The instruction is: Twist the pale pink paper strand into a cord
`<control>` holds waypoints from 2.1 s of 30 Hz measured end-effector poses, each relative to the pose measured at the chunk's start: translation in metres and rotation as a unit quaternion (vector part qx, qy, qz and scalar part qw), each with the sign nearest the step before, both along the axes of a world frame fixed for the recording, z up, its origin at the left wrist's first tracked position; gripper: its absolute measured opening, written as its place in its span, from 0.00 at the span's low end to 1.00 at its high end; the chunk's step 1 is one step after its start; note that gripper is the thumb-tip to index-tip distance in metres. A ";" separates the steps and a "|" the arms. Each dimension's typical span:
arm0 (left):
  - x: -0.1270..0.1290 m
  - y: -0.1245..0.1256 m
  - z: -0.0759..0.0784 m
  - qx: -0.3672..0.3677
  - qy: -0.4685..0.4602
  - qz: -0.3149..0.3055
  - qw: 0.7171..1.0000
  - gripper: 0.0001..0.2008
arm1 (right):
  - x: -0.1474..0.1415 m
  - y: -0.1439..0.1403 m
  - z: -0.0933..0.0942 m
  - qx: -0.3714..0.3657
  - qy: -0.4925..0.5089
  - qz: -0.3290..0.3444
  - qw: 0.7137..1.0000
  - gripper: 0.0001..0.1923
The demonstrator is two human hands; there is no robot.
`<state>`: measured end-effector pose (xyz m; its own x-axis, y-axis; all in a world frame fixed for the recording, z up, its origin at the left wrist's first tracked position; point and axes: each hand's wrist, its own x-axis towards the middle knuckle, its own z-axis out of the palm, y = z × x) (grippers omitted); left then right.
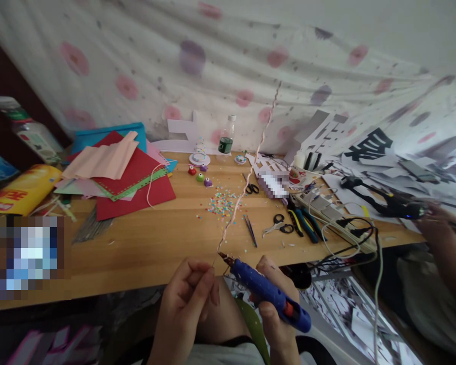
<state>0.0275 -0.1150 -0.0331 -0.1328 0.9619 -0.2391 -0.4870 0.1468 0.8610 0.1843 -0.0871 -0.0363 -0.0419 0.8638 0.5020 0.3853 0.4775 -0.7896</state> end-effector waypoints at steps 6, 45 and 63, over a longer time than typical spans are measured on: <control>-0.004 0.003 0.000 -0.028 -0.006 0.025 0.999 0.18 | -0.001 0.001 0.001 -0.033 0.045 0.038 0.998 0.31; -0.002 0.005 0.003 -0.050 -0.058 -0.014 0.997 0.20 | -0.003 0.002 -0.003 -0.028 0.032 0.061 0.997 0.30; -0.006 0.006 0.005 -0.108 -0.120 -0.045 0.986 0.25 | 0.000 0.004 -0.002 -0.109 0.051 0.078 0.990 0.31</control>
